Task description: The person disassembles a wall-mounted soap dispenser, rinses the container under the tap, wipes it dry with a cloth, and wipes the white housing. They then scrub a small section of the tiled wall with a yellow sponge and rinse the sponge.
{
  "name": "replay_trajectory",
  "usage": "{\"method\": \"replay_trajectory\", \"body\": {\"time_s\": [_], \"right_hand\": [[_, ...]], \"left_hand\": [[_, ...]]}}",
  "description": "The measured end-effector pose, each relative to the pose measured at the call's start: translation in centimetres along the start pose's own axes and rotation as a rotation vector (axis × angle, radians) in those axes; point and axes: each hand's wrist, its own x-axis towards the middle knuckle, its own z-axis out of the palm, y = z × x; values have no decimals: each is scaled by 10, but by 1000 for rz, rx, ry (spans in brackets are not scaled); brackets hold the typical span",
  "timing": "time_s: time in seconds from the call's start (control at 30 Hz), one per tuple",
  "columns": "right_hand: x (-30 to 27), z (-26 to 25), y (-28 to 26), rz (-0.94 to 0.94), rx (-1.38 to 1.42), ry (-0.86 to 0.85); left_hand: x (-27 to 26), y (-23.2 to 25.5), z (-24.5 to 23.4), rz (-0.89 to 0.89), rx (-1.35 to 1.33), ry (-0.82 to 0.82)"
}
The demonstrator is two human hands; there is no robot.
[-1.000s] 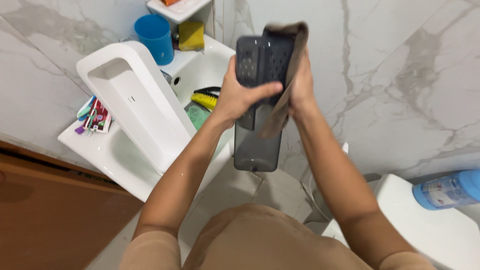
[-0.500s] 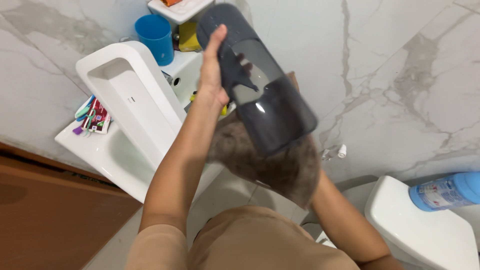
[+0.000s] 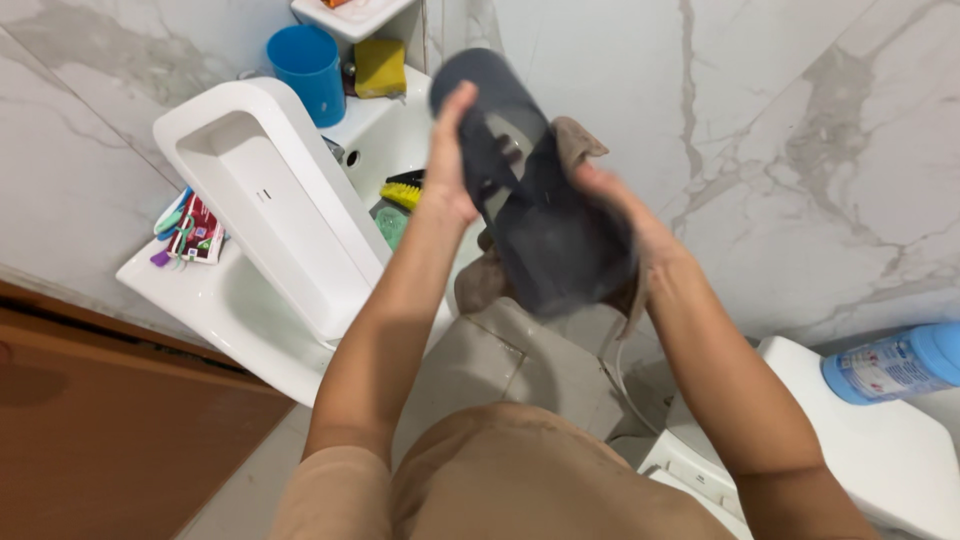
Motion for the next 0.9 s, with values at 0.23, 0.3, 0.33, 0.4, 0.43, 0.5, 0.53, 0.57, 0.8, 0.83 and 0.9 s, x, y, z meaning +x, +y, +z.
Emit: {"method": "replay_trajectory", "body": {"time_s": [0.23, 0.3, 0.33, 0.4, 0.43, 0.5, 0.53, 0.57, 0.8, 0.83, 0.9], "right_hand": [[-20, -9, 10, -278, -6, -188], [-18, -20, 23, -363, -172, -178], [-16, -25, 31, -403, -246, -159], [-10, -31, 49, -601, -463, -138], [-7, -31, 58, -760, -607, -129], [-2, -30, 73, -951, -744, -120], [-1, -27, 80, -984, -736, -123], [0, -23, 86, -1016, -726, -128], [6, -11, 45, -1067, -207, 659], [7, -14, 28, -1201, -225, 644], [8, -18, -7, -1405, -250, 574]], "left_hand": [[21, -1, -33, -63, -288, 5], [19, -6, -35, -83, -368, 3], [17, -9, -35, -61, -389, 15], [12, -13, -32, -13, -428, 37], [10, -16, -30, -40, -449, 14], [4, -24, -26, -94, -490, -32], [1, -30, -25, -73, -486, -70], [-3, -34, -25, -52, -481, -106], [-13, -40, -28, 258, -34, 175], [-17, -35, -29, 382, 83, 115], [-32, -24, -29, 625, 322, -9]]}}
